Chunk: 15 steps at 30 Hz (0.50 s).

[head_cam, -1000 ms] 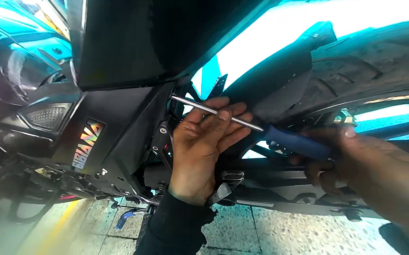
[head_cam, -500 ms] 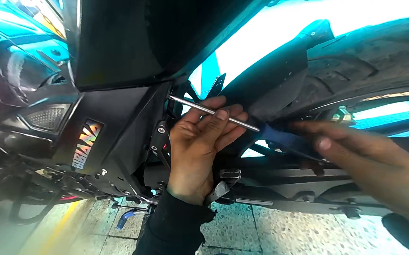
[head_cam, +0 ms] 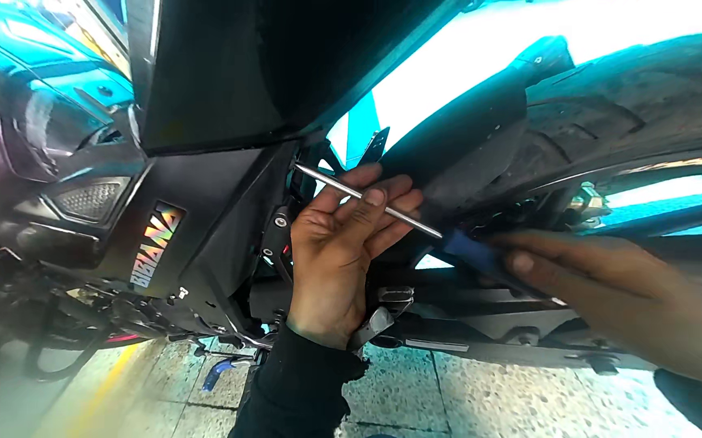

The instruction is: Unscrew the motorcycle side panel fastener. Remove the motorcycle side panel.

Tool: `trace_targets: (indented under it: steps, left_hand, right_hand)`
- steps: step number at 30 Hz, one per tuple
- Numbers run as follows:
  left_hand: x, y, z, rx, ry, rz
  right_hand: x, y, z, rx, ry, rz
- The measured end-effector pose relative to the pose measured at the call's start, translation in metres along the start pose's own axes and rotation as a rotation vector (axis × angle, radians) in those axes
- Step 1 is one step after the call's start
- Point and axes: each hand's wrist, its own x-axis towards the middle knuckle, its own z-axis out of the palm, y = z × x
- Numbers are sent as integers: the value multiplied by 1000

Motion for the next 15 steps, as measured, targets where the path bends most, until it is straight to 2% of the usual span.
trace_targets:
  steps: [3,6,9,11,13,15]
  left_hand:
    - [0,1,-4,-50,-84,-2]
    - [2,1,-5,-36,-132,-20]
    - [2,1,2,44,-16,-72]
    - [2,0,6,68,36,-71]
    - [1,0,6,65,30,-43]
    - [1,0,4,34,11,-31]
  right_hand:
    - [-1,0,-3,96,-41,6]
    - [0,0,5,-14,84,-46]
    - [8,-3,12,-143,250,-104]
    - [10,-4,14,-273,293,-149]
    - [9,-5,11,-344,243,-173]
    - [3,-2,2,-281,128,-80]
